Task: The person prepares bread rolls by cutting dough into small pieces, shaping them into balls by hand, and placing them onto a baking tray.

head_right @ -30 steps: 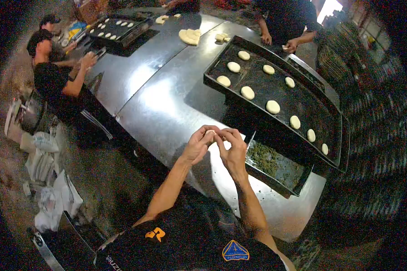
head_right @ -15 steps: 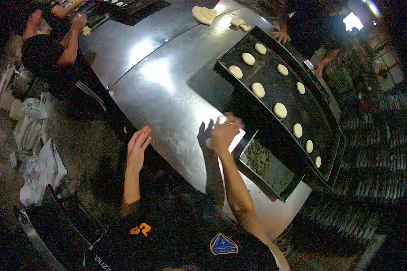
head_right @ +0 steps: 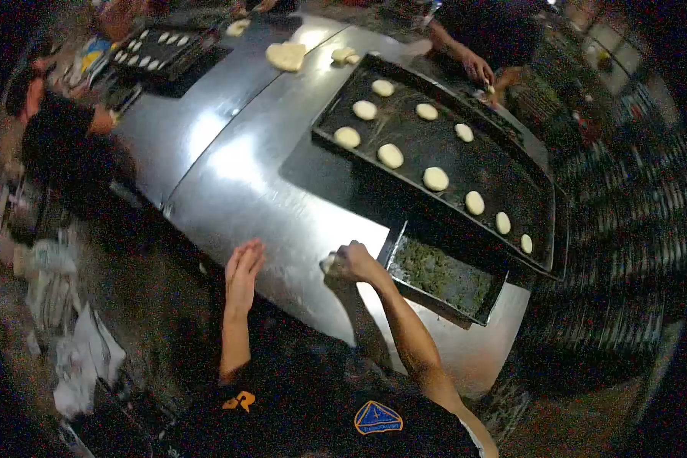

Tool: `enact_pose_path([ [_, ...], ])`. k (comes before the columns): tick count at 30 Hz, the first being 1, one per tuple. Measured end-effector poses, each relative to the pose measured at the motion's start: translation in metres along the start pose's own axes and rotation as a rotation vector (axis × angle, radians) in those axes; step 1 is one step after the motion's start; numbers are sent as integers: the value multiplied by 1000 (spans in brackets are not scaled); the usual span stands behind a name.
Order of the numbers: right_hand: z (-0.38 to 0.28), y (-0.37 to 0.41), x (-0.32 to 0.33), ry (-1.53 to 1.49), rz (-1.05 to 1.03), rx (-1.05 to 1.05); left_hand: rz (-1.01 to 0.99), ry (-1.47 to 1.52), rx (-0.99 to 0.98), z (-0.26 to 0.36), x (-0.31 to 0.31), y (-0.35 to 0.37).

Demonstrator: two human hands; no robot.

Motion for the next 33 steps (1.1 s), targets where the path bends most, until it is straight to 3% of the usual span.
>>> enact_pose_path([
  [2,-34,28,33,-106,83,54,27,9,29,-10,6,4],
  [5,-68,56,119,-292,400,242,36,46,18,-17,14,13],
  [9,-84,59,238,-282,923,232,112,118,20,-24,34,16],
  [13,-59,5,291,251,1352,382,164,83,-17,-13,38,18],
  [14,-32,-30,296,280,1087,243,172,98,-28,-10,41,18],
  [15,-27,-34,292,280,1090,243,181,114,-36,-9,43,20],
  [17,-9,-55,272,259,788,-10,206,105,-46,-3,48,29],
  [18,-28,-38,268,232,1013,204,233,104,-51,-3,51,30],
  [20,-67,9,245,138,1228,298,253,71,-45,-12,60,34],
  [22,-96,56,200,-17,1235,462,262,21,-26,-13,62,34],
  [24,-96,83,148,-47,1086,542,230,69,-14,-12,52,35],
  [27,-57,118,69,-81,957,306,118,55,-23,-18,34,21],
  [29,-36,146,27,-103,964,272,68,-12,4,-15,13,12],
  [33,-5,208,-20,-185,953,71,-42,-173,34,-8,-36,9],
])
Point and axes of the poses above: each hand's wrist, its own y-axis away from the middle knuckle, its own x-axis out of the back of the hand, z = x × y, the point moved 6 cm from there along -y, towards the middle knuckle, and after that the axes turned 8 degrees about -y, right-handed, at the moved point
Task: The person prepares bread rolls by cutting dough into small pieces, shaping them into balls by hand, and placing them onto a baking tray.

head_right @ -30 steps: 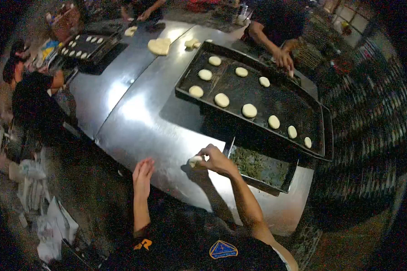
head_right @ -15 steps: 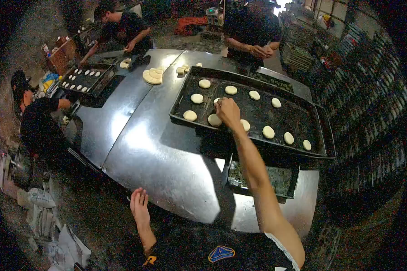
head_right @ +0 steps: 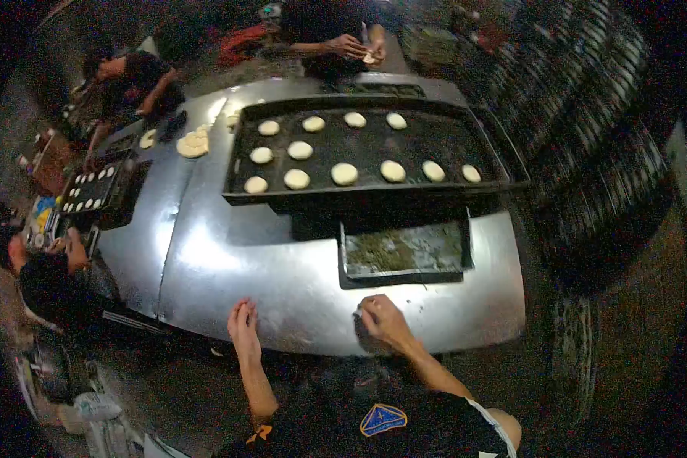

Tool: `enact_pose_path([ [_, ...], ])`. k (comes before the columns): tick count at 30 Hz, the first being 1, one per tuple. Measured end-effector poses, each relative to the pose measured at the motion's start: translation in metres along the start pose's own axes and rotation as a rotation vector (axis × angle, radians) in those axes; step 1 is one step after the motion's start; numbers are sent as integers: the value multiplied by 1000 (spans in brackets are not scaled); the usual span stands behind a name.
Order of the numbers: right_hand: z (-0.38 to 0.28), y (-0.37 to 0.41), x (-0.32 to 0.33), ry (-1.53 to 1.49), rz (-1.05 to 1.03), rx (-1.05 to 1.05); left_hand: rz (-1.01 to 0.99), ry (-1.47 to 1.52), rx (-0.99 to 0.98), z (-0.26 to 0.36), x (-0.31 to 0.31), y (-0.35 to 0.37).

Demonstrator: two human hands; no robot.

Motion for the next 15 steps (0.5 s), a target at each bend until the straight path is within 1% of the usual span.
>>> enact_pose_path([
  [2,19,26,40,158,113,-34,-63,-30,-39,7,-22,5],
  [4,68,59,96,325,303,-257,-118,-44,-19,4,-39,12],
  [6,84,94,152,619,510,-367,-156,-41,-17,-3,-49,24],
  [7,100,108,167,617,504,-372,-169,-38,3,-9,-53,30],
  [9,147,140,186,763,577,-642,-168,-41,23,-15,-59,41],
  [10,151,142,180,756,562,-647,-172,-56,23,-16,-59,49],
  [12,153,123,149,853,413,-734,-158,-76,20,-15,-59,62],
  [13,139,106,131,817,361,-722,-143,-56,20,-12,-59,68],
  [15,117,76,82,630,263,-531,-109,-43,13,-7,-59,79],
])
Point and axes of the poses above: each hand's wrist, its own y-axis away from the middle knuckle, its own x-axis out of the back of the hand, z = x × y, the point moved 6 cm from there along -y, towards the middle knuckle, and after that the axes turned 8 degrees about -y, right-handed, at the moved point
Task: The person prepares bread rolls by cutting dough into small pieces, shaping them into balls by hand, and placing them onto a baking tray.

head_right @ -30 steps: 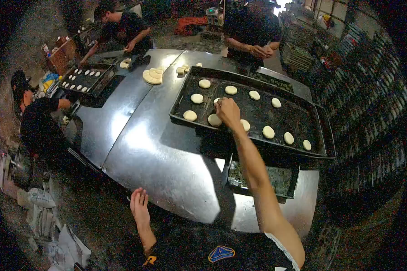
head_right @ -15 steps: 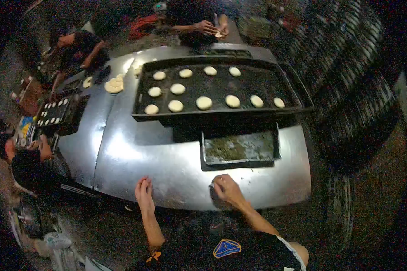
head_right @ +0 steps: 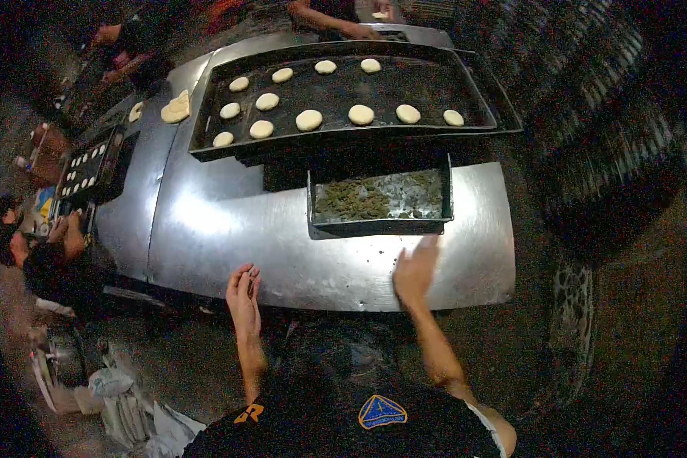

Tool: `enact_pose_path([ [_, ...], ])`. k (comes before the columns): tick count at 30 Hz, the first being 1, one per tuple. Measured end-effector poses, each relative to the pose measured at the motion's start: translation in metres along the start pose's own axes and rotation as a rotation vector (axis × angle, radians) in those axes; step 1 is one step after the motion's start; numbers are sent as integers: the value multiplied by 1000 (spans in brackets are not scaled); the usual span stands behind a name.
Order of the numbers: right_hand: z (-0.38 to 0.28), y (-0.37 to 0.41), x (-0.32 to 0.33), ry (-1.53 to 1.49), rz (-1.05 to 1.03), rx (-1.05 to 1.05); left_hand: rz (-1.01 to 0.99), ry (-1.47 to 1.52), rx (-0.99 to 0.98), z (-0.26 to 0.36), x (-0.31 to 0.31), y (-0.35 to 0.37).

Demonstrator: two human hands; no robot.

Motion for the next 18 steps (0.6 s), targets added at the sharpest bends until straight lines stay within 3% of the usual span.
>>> enact_pose_path([
  [1,-28,8,-31,106,-139,121,10,-5,-28,3,-1,5],
  [2,-65,20,-48,-232,-156,146,22,-10,-56,6,0,12],
  [3,-109,34,-57,-329,-192,301,50,-12,-65,7,4,16],
  [5,-194,76,-80,-529,-454,578,78,-39,-80,6,8,25],
  [6,-243,96,-83,-588,-719,787,123,-58,-123,15,7,34],
  [7,-293,121,-63,-620,-1297,1077,164,-45,-137,19,9,42],
  [8,-307,153,-88,-615,-1318,1122,176,-55,-183,25,12,50],
  [10,-322,233,-136,-1146,-1828,1063,213,-94,-272,46,24,66],
  [11,-327,216,-76,-1304,-1599,1420,251,-75,-326,49,35,74],
  [13,-338,232,-107,-800,-1551,1541,358,-125,-359,53,60,91],
  [14,-341,229,-98,-780,-1574,1584,430,-100,-355,53,72,99],
  [16,-346,193,-82,-787,-1626,1221,544,-58,-323,39,100,112],
  [18,-340,173,-94,-796,-1561,1206,650,-42,-294,21,124,120],
])
Point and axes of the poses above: each hand's wrist, its own y-axis away from the middle knuckle, its own x-axis out of the back of the hand, z = x × y, the point moved 6 cm from there along -y, towards the middle knuckle, and after that the axes turned 8 degrees about -y, right-handed, at the moved point
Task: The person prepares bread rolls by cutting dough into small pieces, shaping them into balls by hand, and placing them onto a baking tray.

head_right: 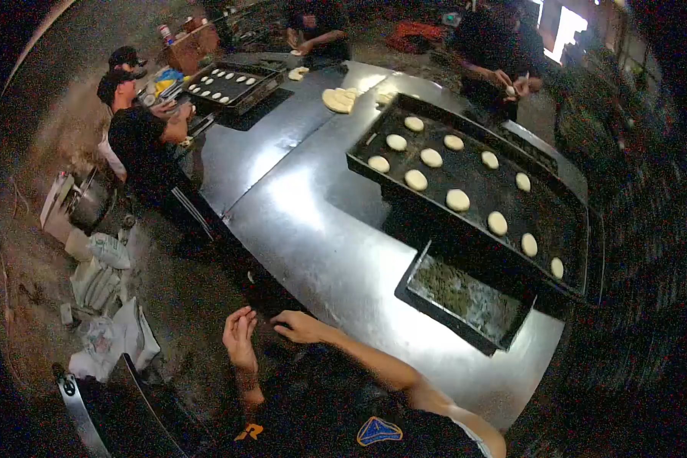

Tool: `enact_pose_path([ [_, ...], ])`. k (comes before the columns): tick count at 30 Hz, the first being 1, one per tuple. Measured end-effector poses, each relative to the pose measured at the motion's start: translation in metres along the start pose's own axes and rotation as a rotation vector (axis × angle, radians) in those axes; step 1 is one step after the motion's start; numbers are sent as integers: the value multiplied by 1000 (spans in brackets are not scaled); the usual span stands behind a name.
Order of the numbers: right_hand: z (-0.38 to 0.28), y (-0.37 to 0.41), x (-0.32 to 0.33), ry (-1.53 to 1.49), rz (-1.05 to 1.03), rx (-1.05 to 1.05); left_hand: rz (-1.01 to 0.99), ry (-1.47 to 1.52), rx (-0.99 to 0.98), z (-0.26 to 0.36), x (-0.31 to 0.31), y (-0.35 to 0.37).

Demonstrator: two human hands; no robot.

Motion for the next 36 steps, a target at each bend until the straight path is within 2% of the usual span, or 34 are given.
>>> enact_pose_path([
  [1,8,5,12,16,86,-7,51,-7,34,-6,8,-1],
  [2,13,10,20,26,77,-7,90,-4,71,-9,13,-3],
  [4,23,21,53,48,321,-36,89,-20,89,-24,17,-16],
  [5,27,25,63,54,326,-39,80,-46,110,-30,16,-26],
  [7,34,39,101,180,592,-68,41,-33,130,-36,-3,-54],
  [8,39,43,112,192,607,-72,-13,-58,156,-42,-17,-73],
  [11,50,57,150,258,952,-236,-190,-38,181,-54,-68,-139],
  [13,60,55,168,438,986,-310,-336,-170,130,-54,-104,-188],
  [17,70,28,191,556,1005,-365,-494,-145,25,-45,-173,-284],
  [20,68,3,195,634,1004,-409,-555,-143,-67,-41,-215,-355],
  [23,63,-12,191,708,995,-492,-648,-127,-47,-48,-258,-427],
  [26,63,-21,187,754,1013,-581,-702,-244,-225,-69,-312,-510],
  [27,61,-24,189,763,1015,-605,-745,-254,-215,-74,-330,-536],
  [31,56,-32,199,746,1012,-688,-720,-225,-139,-92,-405,-625],
  [33,48,-36,207,768,948,-773,-612,-343,-179,-126,-446,-676],
  [34,44,-44,204,961,1024,-691,-632,-442,-182,-134,-463,-696],
  [36,52,-45,204,906,1008,-721,-591,-729,-210,-140,-493,-729],
])
Point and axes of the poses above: each hand's wrist, its own y-axis away from the middle knuckle, its own x-axis out of the back of the hand, z = x × y, the point moved 6 cm from there along -y, towards the middle knuckle, and after that the axes turned 8 degrees about -y, right-handed, at the moved point
